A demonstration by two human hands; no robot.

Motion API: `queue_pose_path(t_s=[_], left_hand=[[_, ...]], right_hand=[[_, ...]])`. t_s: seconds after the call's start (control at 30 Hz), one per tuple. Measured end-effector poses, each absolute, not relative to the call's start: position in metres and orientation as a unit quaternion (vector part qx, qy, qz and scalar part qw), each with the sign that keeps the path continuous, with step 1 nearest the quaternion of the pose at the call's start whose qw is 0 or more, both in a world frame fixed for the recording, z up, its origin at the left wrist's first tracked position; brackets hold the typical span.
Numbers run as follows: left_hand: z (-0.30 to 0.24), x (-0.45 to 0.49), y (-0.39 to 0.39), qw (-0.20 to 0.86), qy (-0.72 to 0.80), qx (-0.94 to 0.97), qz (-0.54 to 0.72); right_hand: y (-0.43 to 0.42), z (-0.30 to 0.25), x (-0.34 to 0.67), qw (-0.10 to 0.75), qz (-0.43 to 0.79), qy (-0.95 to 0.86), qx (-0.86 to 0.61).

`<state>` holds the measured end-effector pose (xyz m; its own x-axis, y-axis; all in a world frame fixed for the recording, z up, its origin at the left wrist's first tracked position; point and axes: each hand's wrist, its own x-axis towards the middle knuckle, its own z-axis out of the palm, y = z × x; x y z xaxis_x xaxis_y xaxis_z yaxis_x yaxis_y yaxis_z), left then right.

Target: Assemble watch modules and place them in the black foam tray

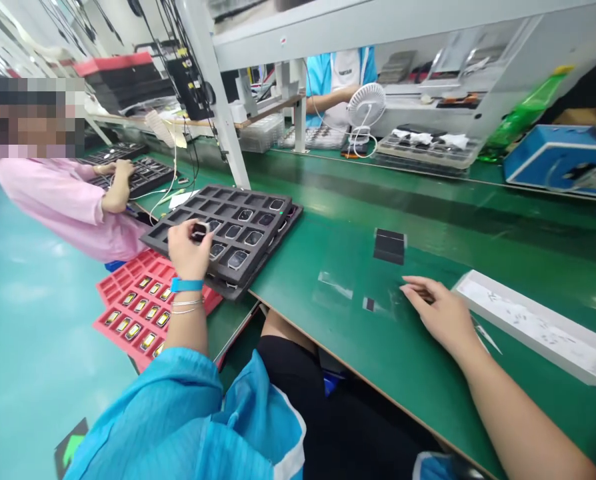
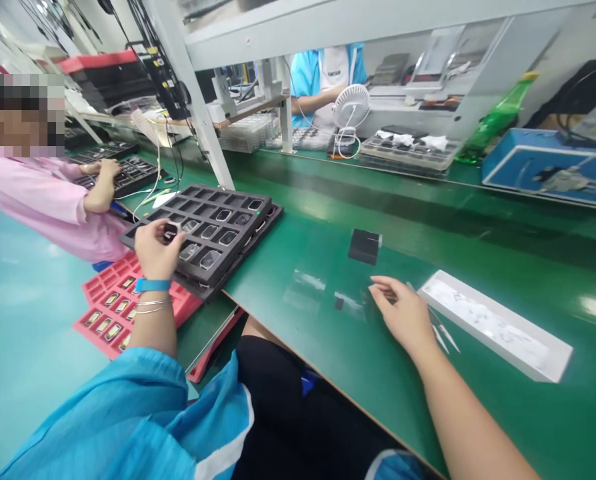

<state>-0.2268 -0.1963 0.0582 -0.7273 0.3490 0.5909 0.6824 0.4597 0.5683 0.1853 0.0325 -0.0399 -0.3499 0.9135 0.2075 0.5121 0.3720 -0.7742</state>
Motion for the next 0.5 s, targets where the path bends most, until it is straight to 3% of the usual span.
queue_pose_path(t_s=[0.23, 0.4, 0.5], left_hand=[[0.042, -0.259, -0.21, 0.136, -0.891, -0.316, -0.296], [0.044, -0.198, -0.172, 0.117, -0.877, -0.377, -0.275], [0.049, -0.14, -0.133, 0.053, -0.81, -0.516, -0.274]], right_hand=[[0.03, -0.04, 0.184, 0.323, 0.303, -0.766, -0.465], [0.033, -0.041, 0.184, 0.327, 0.3, -0.768, -0.461], [0.029, -0.037, 0.179, 0.328, 0.307, -0.768, -0.456]])
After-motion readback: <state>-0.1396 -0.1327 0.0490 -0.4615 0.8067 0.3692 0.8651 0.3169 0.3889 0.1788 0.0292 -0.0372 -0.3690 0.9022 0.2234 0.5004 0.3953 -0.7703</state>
